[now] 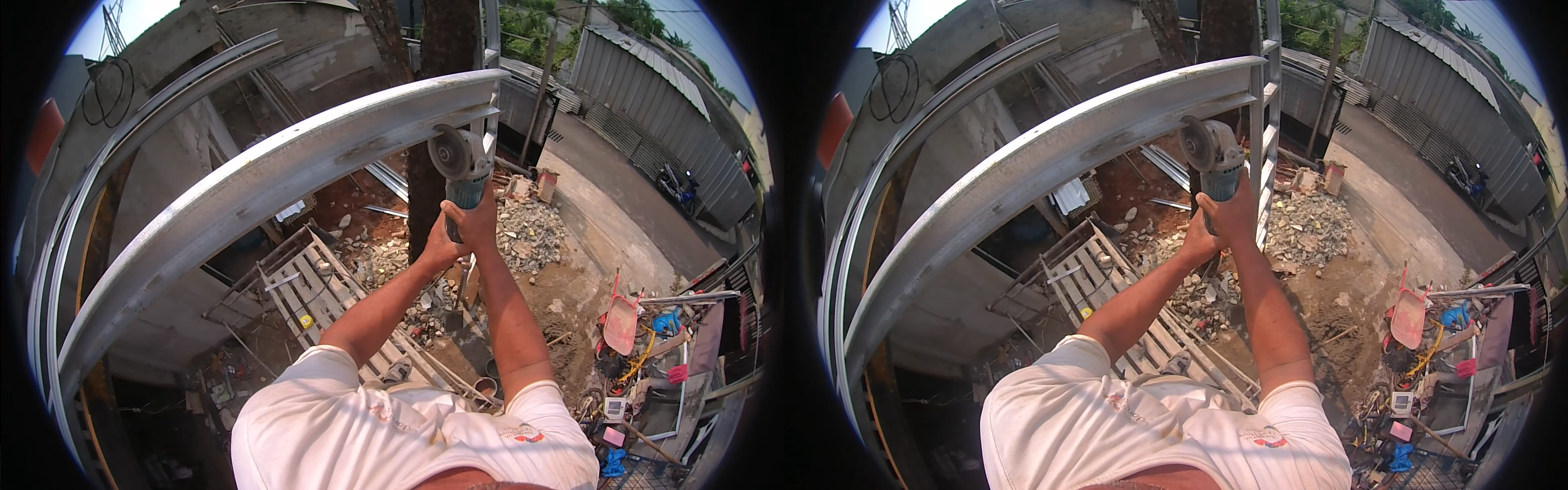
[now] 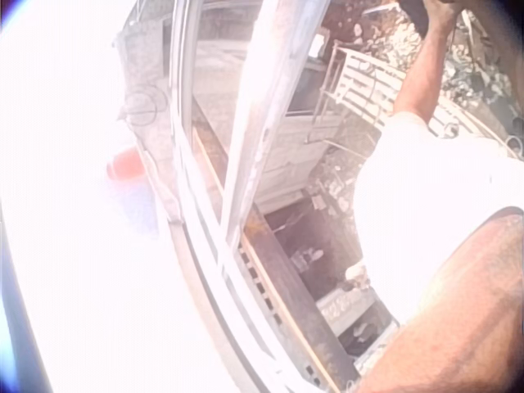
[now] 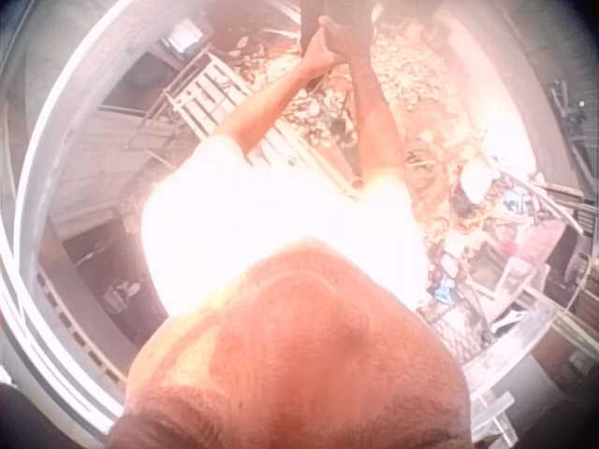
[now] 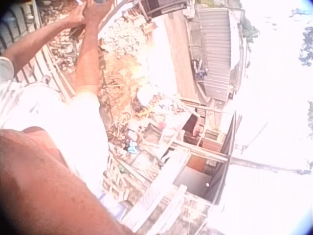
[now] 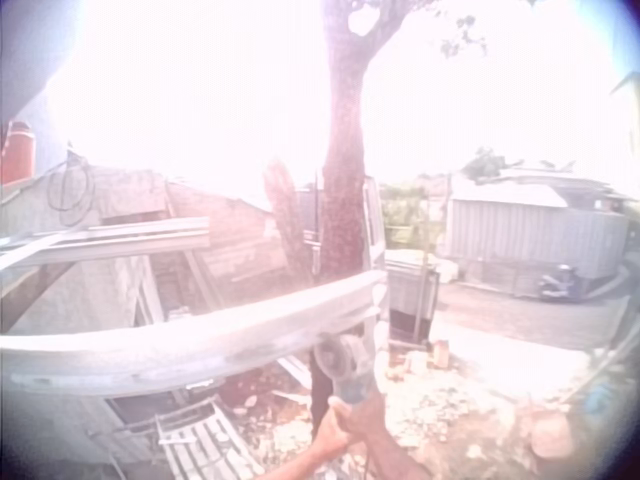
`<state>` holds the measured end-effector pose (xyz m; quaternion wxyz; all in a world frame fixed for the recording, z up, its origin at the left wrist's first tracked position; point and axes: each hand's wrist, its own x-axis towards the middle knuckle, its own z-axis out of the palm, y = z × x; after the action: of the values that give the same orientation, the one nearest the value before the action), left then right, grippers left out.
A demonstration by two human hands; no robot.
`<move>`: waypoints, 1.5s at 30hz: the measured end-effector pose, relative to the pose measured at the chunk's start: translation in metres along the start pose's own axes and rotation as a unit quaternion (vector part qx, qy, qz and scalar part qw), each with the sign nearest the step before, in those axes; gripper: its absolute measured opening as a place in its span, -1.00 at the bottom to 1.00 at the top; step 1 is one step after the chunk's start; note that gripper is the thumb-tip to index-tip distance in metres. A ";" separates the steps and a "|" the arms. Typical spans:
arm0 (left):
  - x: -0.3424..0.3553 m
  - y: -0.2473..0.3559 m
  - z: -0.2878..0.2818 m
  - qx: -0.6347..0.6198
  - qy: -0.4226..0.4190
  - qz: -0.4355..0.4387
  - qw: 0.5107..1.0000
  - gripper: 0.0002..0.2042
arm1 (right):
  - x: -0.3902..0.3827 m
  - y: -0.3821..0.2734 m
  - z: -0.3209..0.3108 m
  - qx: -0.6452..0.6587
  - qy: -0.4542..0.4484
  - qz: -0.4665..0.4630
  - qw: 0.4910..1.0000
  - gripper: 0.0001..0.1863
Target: The person uses an angle grinder to cut a curved metal frame while standing on a wooden scaffold. He then measures the frame with a tape measure and marks it with a pen.
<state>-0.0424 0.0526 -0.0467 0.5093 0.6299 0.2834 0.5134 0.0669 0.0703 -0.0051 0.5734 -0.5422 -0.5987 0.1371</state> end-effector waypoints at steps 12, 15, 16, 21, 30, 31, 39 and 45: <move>0.003 -0.006 -0.004 -0.002 0.009 0.015 1.000 -0.13 | 0.001 -0.002 0.004 0.042 0.001 -0.015 0.999 -0.07; 0.002 0.001 -0.003 -0.023 -0.003 0.003 1.000 -0.11 | 0.001 -0.002 0.003 0.031 0.004 -0.013 0.999 -0.07; 0.003 -0.001 -0.003 -0.023 -0.003 0.001 1.000 -0.09 | 0.001 -0.001 0.003 0.032 0.003 -0.013 0.999 -0.06; 0.005 -0.022 -0.011 0.025 0.022 0.008 0.999 -0.03 | 0.000 -0.003 0.007 0.013 0.005 -0.008 1.000 -0.04; 0.003 -0.008 -0.010 0.015 0.007 -0.007 1.000 -0.04 | 0.001 -0.011 0.003 0.038 -0.005 0.003 0.999 -0.01; 0.003 -0.009 -0.011 0.023 0.012 -0.006 1.000 -0.05 | 0.000 -0.013 0.003 0.042 -0.007 0.001 0.999 -0.02; 0.001 0.008 -0.007 -0.023 0.004 0.021 1.000 -0.22 | 0.002 -0.010 0.006 0.056 -0.006 -0.003 0.998 -0.04; 0.001 0.008 -0.010 -0.014 0.010 0.013 1.000 -0.24 | 0.003 -0.011 0.008 0.064 -0.010 -0.005 0.998 -0.05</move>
<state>-0.0526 0.0538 -0.0391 0.5081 0.6212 0.2730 0.5306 0.0561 0.0723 0.0026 0.6018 -0.5000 -0.5970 0.1776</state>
